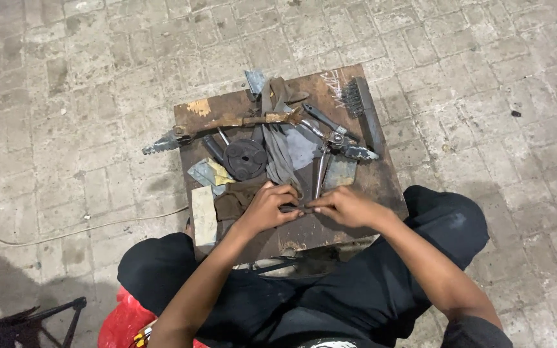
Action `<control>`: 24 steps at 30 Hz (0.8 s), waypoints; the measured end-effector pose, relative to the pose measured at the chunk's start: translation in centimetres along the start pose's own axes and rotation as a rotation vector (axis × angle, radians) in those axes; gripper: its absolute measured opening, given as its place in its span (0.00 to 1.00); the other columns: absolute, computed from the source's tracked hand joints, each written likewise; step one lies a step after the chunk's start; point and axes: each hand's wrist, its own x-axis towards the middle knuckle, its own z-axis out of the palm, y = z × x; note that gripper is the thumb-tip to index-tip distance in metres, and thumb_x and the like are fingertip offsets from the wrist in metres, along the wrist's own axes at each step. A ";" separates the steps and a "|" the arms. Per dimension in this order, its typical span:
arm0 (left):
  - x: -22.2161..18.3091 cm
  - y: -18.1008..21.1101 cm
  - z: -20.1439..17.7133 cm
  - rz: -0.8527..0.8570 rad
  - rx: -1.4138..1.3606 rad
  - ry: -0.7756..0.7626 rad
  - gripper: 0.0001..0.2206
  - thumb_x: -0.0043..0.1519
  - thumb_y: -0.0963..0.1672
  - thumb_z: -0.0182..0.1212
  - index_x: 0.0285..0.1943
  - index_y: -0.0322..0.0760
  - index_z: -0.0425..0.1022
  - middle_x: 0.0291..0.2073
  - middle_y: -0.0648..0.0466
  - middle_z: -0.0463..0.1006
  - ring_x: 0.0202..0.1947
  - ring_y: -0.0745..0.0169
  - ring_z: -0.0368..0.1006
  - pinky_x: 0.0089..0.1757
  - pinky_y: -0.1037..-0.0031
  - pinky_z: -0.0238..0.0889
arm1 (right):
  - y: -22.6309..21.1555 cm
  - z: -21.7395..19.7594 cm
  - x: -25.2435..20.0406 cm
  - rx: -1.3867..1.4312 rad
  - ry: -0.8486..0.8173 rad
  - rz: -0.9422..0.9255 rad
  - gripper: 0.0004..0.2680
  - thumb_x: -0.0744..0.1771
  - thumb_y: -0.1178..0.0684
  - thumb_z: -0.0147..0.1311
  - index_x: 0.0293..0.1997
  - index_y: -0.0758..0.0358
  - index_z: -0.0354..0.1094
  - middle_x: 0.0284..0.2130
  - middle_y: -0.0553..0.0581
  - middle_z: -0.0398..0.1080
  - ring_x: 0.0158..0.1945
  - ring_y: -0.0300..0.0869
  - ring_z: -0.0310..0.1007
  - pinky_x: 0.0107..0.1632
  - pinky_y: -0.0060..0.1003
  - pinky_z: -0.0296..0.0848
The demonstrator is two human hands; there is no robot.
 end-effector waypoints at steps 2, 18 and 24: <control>0.2 -0.3 0.0 0.000 -0.005 -0.001 0.06 0.55 0.44 0.71 0.35 0.37 0.81 0.39 0.51 0.82 0.39 0.45 0.78 0.42 0.62 0.58 | 1.4 -0.3 0.2 -0.027 0.040 0.000 0.09 0.66 0.59 0.54 0.49 0.64 0.77 0.24 0.63 0.78 0.22 0.45 0.73 0.28 0.38 0.70; 0.1 0.1 -0.1 0.003 0.003 -0.005 0.07 0.56 0.46 0.70 0.35 0.39 0.81 0.38 0.54 0.81 0.38 0.50 0.77 0.42 0.64 0.58 | -0.6 -1.6 -0.3 -0.214 0.128 0.075 0.09 0.67 0.56 0.55 0.50 0.57 0.77 0.26 0.58 0.78 0.28 0.48 0.77 0.32 0.40 0.74; 0.0 -0.1 0.0 0.015 0.003 0.008 0.08 0.56 0.46 0.70 0.35 0.37 0.81 0.38 0.52 0.81 0.39 0.48 0.78 0.42 0.63 0.58 | 0.6 -1.7 -0.1 -0.173 0.157 0.065 0.09 0.66 0.58 0.54 0.50 0.60 0.77 0.26 0.61 0.77 0.27 0.49 0.76 0.32 0.40 0.74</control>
